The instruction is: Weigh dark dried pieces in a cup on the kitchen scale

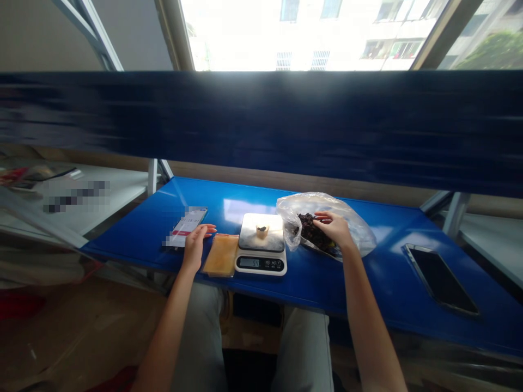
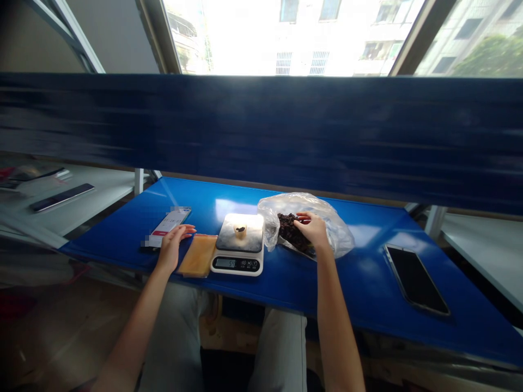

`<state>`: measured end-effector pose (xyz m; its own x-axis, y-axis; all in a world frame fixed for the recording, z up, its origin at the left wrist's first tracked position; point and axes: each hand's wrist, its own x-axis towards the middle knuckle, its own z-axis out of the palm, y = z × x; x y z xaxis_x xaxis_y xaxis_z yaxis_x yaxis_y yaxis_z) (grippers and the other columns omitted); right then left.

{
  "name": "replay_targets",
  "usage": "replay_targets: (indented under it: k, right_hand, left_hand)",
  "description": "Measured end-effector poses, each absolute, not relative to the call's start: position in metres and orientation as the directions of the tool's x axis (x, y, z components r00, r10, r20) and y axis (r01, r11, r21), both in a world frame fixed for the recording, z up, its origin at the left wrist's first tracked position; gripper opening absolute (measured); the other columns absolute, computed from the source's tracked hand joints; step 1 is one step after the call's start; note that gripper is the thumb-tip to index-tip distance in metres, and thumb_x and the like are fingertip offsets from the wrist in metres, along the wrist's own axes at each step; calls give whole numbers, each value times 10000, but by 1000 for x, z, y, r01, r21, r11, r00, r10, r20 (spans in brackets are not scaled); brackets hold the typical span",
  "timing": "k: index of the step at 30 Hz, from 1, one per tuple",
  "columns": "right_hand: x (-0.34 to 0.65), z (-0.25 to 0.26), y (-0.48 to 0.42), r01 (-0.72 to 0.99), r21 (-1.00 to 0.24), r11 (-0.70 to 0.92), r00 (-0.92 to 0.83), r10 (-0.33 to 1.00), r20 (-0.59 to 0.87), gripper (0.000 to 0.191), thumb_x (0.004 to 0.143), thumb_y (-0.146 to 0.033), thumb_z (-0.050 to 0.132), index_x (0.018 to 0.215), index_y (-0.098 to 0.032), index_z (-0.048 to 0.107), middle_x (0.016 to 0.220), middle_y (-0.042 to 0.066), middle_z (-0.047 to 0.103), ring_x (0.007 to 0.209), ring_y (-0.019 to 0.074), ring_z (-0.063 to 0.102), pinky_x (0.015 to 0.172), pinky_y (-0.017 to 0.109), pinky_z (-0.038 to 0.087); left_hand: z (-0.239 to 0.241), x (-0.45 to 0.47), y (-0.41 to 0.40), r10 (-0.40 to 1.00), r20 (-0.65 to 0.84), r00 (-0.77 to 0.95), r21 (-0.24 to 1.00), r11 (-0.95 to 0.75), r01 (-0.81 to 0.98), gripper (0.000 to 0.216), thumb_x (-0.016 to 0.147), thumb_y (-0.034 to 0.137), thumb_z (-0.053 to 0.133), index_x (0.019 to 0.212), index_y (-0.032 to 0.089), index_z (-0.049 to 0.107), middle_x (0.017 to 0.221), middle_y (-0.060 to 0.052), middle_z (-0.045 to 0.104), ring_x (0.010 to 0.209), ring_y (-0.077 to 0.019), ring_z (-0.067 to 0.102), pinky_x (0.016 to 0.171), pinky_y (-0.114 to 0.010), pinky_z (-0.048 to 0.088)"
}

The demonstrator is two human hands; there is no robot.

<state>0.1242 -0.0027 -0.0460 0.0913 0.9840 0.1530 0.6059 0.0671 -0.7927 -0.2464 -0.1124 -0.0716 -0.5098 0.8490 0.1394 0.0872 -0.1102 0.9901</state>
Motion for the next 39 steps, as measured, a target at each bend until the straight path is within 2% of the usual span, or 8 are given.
replay_targets:
  k: [7, 20, 33, 39]
  right_hand:
    - [123, -48, -1, 630, -767, 123, 74, 974, 216, 241, 647, -168, 644, 878, -145, 709, 816, 76, 740, 760, 215, 697, 742, 326, 543]
    - [121, -47, -2, 626, -766, 144, 117, 954, 275, 187, 648, -203, 597, 788, -163, 715, 814, 65, 740, 674, 195, 679, 689, 309, 536]
    - [125, -45, -3, 638, -753, 158, 79, 960, 269, 201, 678, -279, 650, 826, -161, 717, 776, 67, 733, 693, 204, 675, 656, 300, 530]
    - [126, -45, -4, 687, -718, 111, 65, 975, 213, 314, 671, -301, 686, 947, -153, 704, 805, 77, 729, 715, 204, 678, 639, 294, 531]
  left_hand:
    - [-72, -245, -113, 850, 145, -507, 989, -108, 101, 287, 752, 399, 541, 788, 145, 668, 816, -69, 670, 861, -212, 615, 792, -315, 442]
    - [-72, -246, -113, 848, 149, -509, 988, -111, 105, 283, 753, 401, 544, 783, 150, 671, 813, -65, 673, 853, -206, 620, 778, -302, 448]
    - [-70, -246, -113, 846, 150, -512, 988, -102, 120, 285, 743, 398, 542, 779, 148, 674, 809, -70, 682, 842, -205, 632, 764, -297, 459]
    - [-72, -246, -113, 844, 165, -511, 985, -117, 125, 276, 748, 391, 547, 775, 150, 679, 801, -64, 688, 834, -197, 636, 757, -290, 464]
